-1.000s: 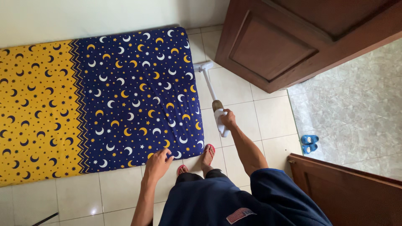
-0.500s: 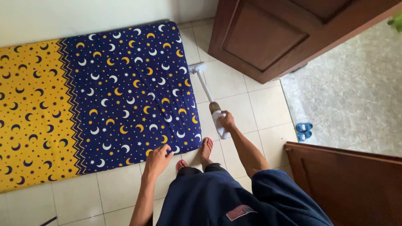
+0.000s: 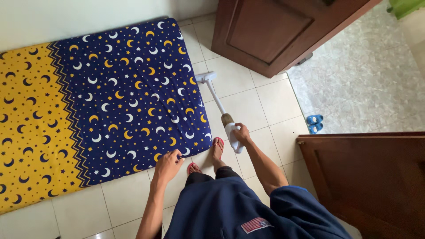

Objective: The person cleans a tiled floor using a cordless handheld vacuum cleaner, moving it across the surface and around a mattress on the floor.

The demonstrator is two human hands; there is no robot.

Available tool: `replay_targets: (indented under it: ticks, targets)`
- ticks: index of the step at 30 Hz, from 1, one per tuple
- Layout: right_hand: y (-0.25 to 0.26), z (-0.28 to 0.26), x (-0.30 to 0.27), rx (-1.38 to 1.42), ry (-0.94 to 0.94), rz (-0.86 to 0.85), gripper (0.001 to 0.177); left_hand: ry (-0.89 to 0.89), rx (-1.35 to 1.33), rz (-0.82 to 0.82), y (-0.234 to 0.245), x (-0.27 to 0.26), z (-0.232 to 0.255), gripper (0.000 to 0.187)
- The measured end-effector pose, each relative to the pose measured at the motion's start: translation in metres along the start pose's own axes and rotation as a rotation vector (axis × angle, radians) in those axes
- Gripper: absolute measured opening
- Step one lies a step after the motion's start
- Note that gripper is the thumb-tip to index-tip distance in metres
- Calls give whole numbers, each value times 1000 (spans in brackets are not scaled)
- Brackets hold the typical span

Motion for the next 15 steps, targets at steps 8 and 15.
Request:
replay_targets:
  ticks: [8,15]
  targets:
    - [-9,16,-57,105,-47,38,54,-41,27,-7,-7,-17,-28,25]
    - [-8,22,-77,103,-52,49,54,-30,28,-9,-9,-27,-39,25]
Point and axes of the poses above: each hand's wrist, its own x-axis towards the middle knuckle, its own y-axis out of the back of the hand, z = x × y, the point moved 2 cm from there along x, towards the middle knuckle, and after that the axes turned 15 degrees about y, right-handed, at the moved point
